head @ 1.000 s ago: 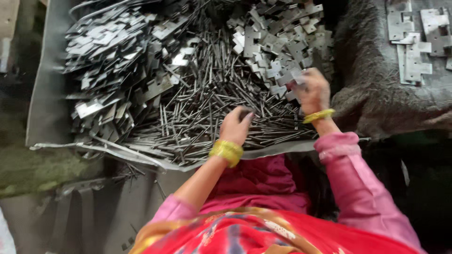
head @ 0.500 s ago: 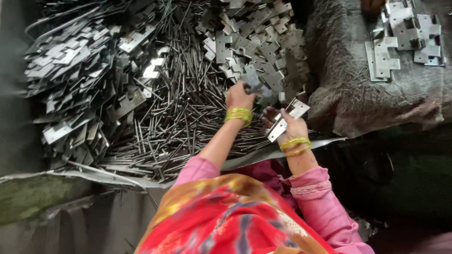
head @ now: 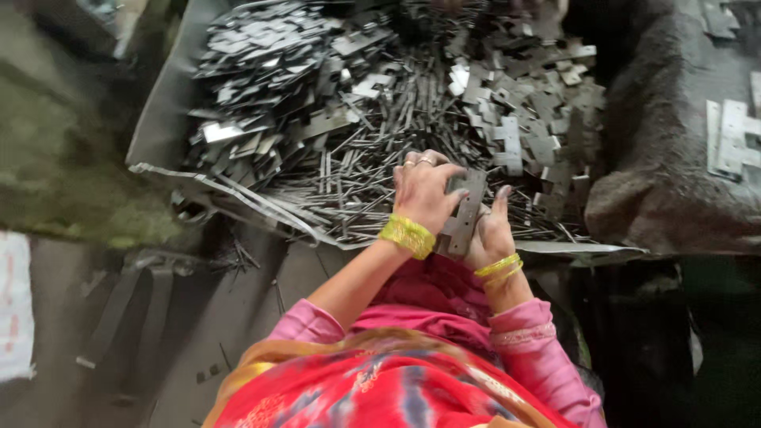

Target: The person repeatedly picks metal hinge plates and pins from a large bin, inserts the pins into the plates, and places the assembled units on a nearby surface. The process is continuous and repetitive throughout the clip.

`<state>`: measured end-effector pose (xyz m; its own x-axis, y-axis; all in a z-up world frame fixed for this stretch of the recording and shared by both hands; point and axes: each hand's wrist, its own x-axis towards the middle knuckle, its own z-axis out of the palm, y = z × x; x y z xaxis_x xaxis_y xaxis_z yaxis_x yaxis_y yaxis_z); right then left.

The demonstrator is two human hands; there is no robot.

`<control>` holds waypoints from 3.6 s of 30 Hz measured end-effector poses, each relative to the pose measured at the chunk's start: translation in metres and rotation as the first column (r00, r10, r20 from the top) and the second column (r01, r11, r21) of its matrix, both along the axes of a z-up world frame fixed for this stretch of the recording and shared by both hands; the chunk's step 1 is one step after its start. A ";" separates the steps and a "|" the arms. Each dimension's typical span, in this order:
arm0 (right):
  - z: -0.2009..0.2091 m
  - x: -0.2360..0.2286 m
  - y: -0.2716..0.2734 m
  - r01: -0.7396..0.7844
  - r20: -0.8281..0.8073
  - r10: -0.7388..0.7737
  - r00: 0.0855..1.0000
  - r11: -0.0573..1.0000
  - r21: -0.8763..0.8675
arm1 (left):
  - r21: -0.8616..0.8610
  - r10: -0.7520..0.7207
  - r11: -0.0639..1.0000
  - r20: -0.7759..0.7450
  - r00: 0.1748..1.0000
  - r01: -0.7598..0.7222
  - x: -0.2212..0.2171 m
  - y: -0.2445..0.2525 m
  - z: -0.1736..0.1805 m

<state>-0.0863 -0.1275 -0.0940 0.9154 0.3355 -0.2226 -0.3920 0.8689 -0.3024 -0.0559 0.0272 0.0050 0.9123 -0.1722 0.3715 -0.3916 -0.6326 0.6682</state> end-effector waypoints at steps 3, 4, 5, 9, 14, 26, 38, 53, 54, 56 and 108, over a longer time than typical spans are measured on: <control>0.004 -0.004 0.027 0.046 -0.119 -0.073 0.990 0.975 -0.218 | -0.136 0.170 0.980 0.215 0.962 -0.143 -0.032 0.022 -0.031; 0.001 -0.007 0.035 0.036 -0.112 -0.072 0.991 0.955 -0.296 | -0.220 0.225 0.960 0.226 0.948 -0.175 -0.043 0.030 -0.043; -0.002 -0.007 0.042 0.016 -0.040 -0.028 0.999 0.962 -0.274 | -0.366 0.156 0.918 -0.018 0.988 -0.152 -0.055 0.036 -0.054; -0.004 -0.005 0.073 0.104 0.236 -0.004 0.972 0.903 -0.417 | -0.720 -0.230 0.640 -0.513 0.827 -0.268 -0.076 0.071 -0.074; 0.039 0.004 0.059 0.554 0.604 0.445 0.662 0.252 -0.793 | 0.044 -0.051 0.996 -0.397 0.916 0.075 -0.068 0.131 -0.057; -0.013 0.020 -0.050 -0.037 0.045 0.214 0.976 0.364 -0.931 | 0.553 0.466 0.739 -0.007 0.885 -0.385 0.163 0.161 -0.131; 0.027 0.134 -0.301 0.219 0.300 -0.642 0.705 -0.204 -0.954 | 0.745 0.245 0.643 0.019 0.969 -0.177 0.120 0.151 -0.116; -0.006 0.059 -0.103 0.074 -0.020 -0.119 0.993 0.734 -0.676 | 0.394 -0.100 0.915 0.005 0.995 0.090 0.023 -0.041 -0.016; -0.010 0.044 -0.082 0.095 -0.060 -0.137 0.989 0.886 -0.455 | 0.470 -0.201 0.861 -0.033 0.979 0.193 0.009 -0.049 -0.016; -0.020 0.033 -0.067 0.133 -0.057 -0.154 0.986 0.953 -0.271 | 0.275 -0.265 0.937 0.148 0.953 0.218 -0.022 -0.048 -0.020; -0.020 -0.003 -0.004 0.075 -0.132 -0.096 0.987 0.984 -0.160 | -0.027 -0.068 0.998 -0.232 0.970 0.064 0.000 -0.006 -0.016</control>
